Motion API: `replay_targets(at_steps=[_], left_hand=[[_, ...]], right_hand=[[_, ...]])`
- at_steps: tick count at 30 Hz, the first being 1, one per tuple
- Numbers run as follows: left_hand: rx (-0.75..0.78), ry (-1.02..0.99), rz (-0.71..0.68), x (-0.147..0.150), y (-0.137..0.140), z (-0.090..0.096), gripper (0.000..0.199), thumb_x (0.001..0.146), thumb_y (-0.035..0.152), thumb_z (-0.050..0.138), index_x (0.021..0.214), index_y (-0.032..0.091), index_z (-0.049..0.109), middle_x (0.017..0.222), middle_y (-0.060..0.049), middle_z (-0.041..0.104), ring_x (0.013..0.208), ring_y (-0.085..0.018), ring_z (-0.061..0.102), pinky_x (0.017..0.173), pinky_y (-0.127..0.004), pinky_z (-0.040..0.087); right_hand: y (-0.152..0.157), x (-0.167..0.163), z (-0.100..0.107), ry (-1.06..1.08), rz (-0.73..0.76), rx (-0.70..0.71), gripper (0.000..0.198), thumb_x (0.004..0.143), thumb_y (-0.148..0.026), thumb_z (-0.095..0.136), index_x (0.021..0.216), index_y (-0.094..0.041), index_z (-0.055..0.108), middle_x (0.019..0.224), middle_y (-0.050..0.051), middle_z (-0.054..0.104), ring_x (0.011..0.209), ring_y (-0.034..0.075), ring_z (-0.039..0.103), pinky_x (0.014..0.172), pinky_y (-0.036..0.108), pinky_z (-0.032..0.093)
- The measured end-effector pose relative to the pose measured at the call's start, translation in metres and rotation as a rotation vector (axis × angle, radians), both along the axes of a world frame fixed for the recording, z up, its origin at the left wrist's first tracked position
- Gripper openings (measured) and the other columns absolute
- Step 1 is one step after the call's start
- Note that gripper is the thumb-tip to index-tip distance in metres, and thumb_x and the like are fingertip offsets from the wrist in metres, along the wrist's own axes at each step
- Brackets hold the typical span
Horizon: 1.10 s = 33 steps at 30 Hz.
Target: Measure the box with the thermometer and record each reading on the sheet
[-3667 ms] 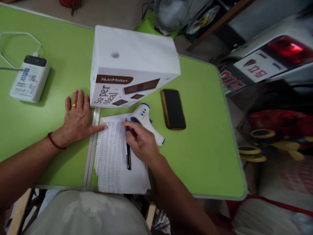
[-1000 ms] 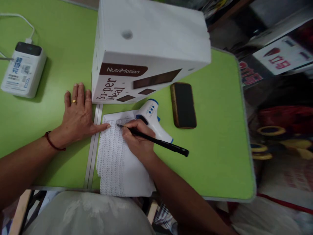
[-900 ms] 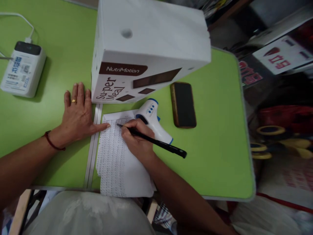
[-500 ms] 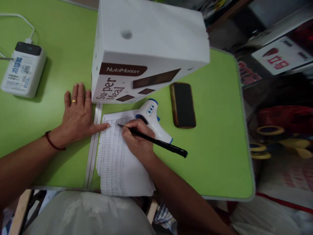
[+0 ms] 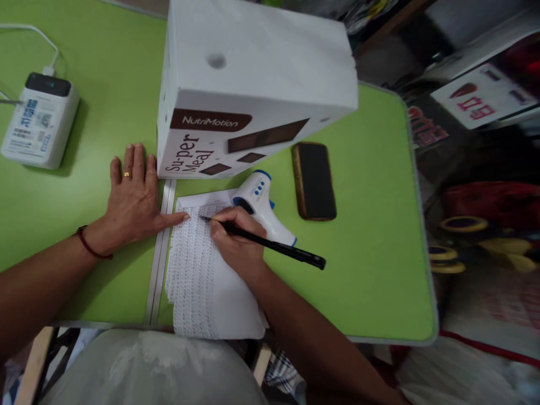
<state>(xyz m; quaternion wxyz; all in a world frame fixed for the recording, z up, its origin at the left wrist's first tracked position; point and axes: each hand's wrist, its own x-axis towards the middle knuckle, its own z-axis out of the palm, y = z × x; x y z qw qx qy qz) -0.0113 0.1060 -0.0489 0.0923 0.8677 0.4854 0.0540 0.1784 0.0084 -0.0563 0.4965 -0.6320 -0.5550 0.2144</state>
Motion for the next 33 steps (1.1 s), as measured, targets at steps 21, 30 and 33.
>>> replay_targets(at_steps=[21, 30, 33], left_hand=[[0.008, -0.059, -0.008, -0.0009, 0.0000, -0.0020, 0.127, 0.072, 0.096, 0.042, 0.158, 0.004, 0.023, 0.164, -0.032, 0.018, 0.154, -0.047, 0.013, 0.122, -0.061, 0.006], [-0.001, -0.062, -0.010, -0.0013, -0.0006, -0.0005, 0.125, 0.074, 0.095, 0.044, 0.159, 0.006, 0.022, 0.164, -0.030, 0.019, 0.153, -0.049, 0.013, 0.121, -0.063, 0.006], [-0.002, -0.055, -0.010, -0.0012, -0.0004, -0.0006, 0.126, 0.073, 0.095, 0.042, 0.158, 0.004, 0.022, 0.164, -0.031, 0.019, 0.153, -0.049, 0.013, 0.121, -0.062, 0.006]], right_hand=[[0.0001, -0.0018, 0.0007, -0.003, 0.015, -0.033, 0.010, 0.072, -0.018, 0.058, 0.065, -0.023, 0.055, 0.055, -0.007, 0.058, 0.049, 0.010, 0.051, 0.047, 0.024, 0.044], [0.0002, -0.0009, 0.0012, 0.016, 0.027, -0.045, 0.009, 0.072, -0.020, 0.058, 0.064, -0.024, 0.055, 0.054, -0.007, 0.056, 0.049, 0.010, 0.051, 0.047, 0.025, 0.044], [-0.0002, -0.0004, 0.0008, 0.019, 0.003, -0.055, 0.009, 0.072, -0.019, 0.058, 0.065, -0.023, 0.055, 0.054, -0.007, 0.056, 0.049, 0.010, 0.051, 0.047, 0.024, 0.043]])
